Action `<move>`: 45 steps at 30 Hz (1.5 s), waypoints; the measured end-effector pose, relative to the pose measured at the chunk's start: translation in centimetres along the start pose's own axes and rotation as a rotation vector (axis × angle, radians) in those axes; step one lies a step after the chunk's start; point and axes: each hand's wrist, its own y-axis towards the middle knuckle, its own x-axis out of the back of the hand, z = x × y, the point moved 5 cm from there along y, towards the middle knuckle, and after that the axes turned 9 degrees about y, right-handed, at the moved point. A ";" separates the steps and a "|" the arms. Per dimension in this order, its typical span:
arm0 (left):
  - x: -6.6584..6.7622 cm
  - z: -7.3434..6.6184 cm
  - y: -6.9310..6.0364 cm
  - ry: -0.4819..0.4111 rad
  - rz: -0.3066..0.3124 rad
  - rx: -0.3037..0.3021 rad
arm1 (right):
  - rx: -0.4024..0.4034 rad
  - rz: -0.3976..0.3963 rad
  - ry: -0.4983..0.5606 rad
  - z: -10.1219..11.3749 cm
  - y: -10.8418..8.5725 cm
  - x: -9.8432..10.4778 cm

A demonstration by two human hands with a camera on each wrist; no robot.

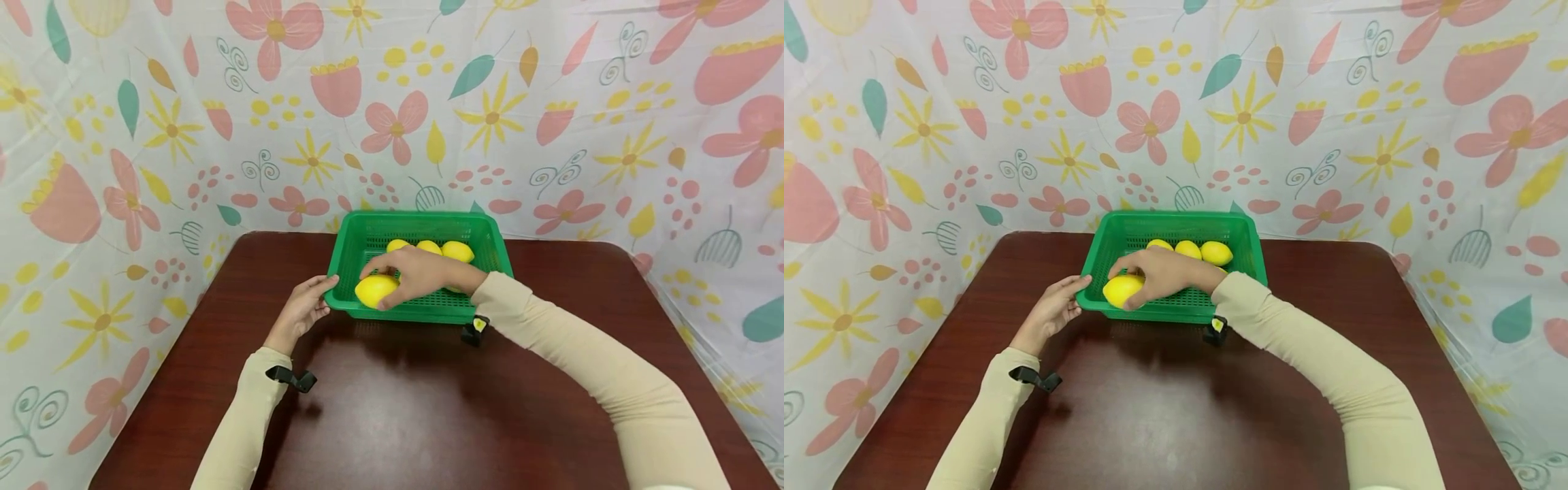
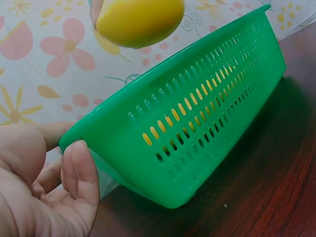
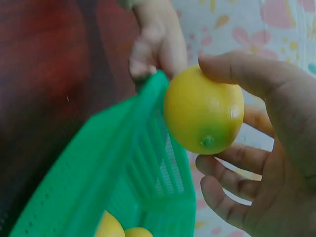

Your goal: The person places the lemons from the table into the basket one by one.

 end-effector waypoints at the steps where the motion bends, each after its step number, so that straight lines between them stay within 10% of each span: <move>1: 0.0 0.0 0.0 0.001 -0.001 0.001 | -0.006 0.011 0.003 -0.4 0.1 0.3; 19: 0.4 0.4 0.0 0.014 0.011 0.000 | -0.110 0.014 0.073 -8.6 4.7 3.6; 45: -0.1 0.1 0.0 -0.003 0.018 -0.004 | -0.334 0.056 0.000 -12.6 7.4 0.5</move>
